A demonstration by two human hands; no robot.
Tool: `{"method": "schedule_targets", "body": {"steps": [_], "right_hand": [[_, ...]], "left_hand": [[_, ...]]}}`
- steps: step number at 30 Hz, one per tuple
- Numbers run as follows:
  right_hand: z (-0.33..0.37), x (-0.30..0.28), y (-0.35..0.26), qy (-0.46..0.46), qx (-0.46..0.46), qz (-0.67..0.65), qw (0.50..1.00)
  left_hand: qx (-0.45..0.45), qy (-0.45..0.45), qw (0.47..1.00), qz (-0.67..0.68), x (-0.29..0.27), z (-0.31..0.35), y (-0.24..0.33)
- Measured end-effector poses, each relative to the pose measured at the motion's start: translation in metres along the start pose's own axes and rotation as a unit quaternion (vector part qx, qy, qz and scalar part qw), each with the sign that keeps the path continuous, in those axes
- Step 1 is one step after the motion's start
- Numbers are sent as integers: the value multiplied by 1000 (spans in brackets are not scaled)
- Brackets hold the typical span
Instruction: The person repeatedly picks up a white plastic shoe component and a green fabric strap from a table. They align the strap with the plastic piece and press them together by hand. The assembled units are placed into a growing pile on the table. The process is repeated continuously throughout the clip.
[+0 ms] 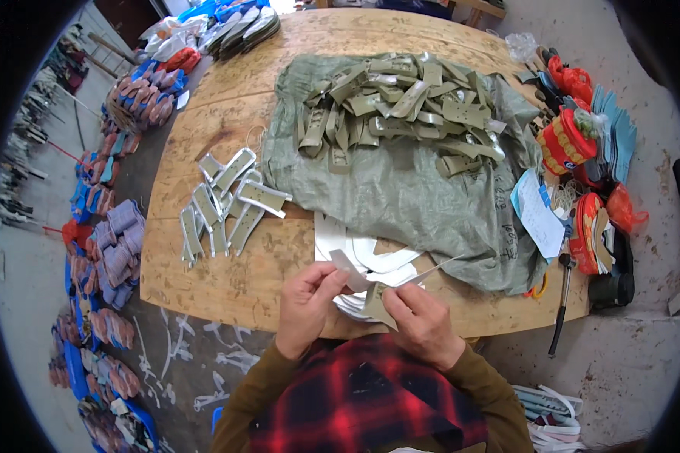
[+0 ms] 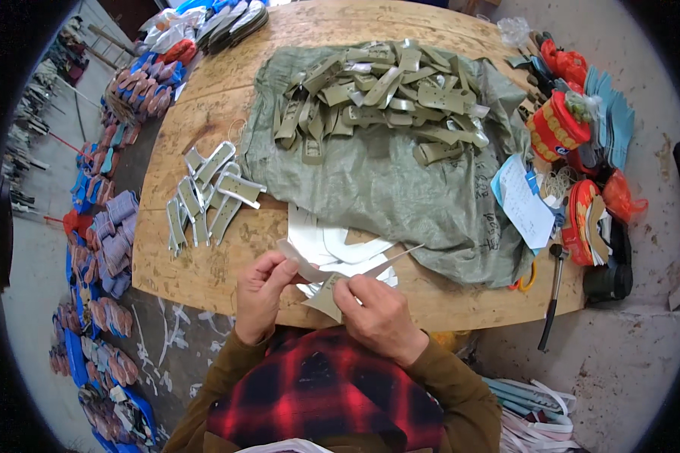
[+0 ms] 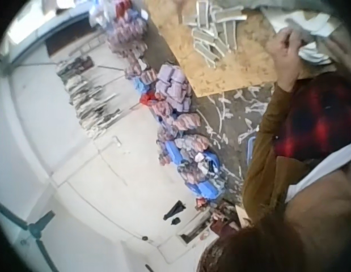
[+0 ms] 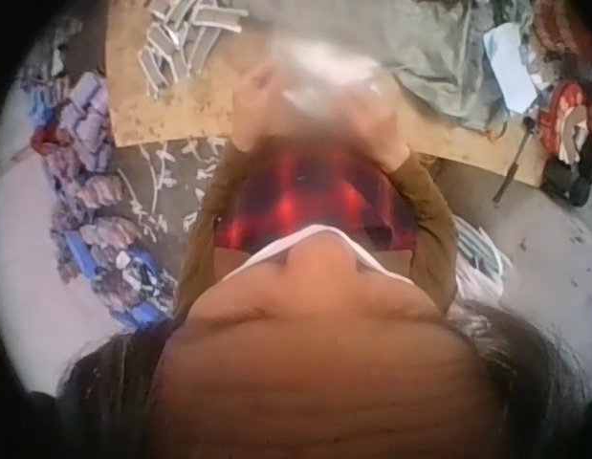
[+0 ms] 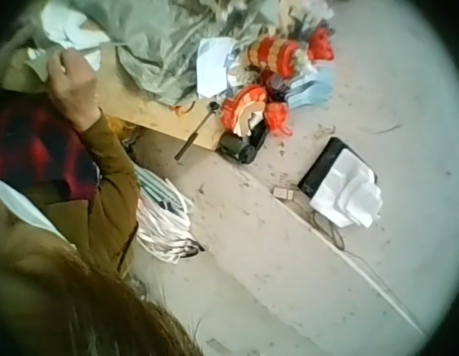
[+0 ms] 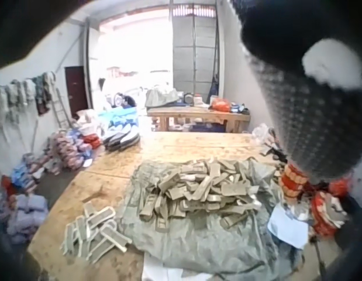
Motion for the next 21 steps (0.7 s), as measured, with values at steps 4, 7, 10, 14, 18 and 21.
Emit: {"method": "schedule_targets", "body": {"steps": [4, 7, 10, 14, 18, 21], "right_hand": [[1, 2, -4, -9, 3, -1, 1000], [2, 2, -7, -10, 13, -8, 1000], [1, 5, -8, -2, 20, -10, 1000], [0, 9, -6, -6, 29, -9, 1000], [0, 11, -5, 7, 22, -35, 999], [4, 15, -5, 28, 13, -30, 999]], "left_hand": [[81, 49, 990, -108, 9, 5, 1], [182, 78, 961, -192, 14, 14, 2], [252, 67, 928, -266, 17, 18, 9], [282, 63, 896, -339, 21, 20, 12], [252, 102, 924, -270, 20, 16, 8], [190, 130, 943, -241, 13, 15, 6]]}}
Point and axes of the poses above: each hand's wrist, its own z-axis away from the middle knuckle, its own x-axis out of the palm, y = z × x, the point moved 1 cm from there along -z, towards the middle knuckle, and after that the axes turned 9 degrees about -x, right-handed, at the moved point
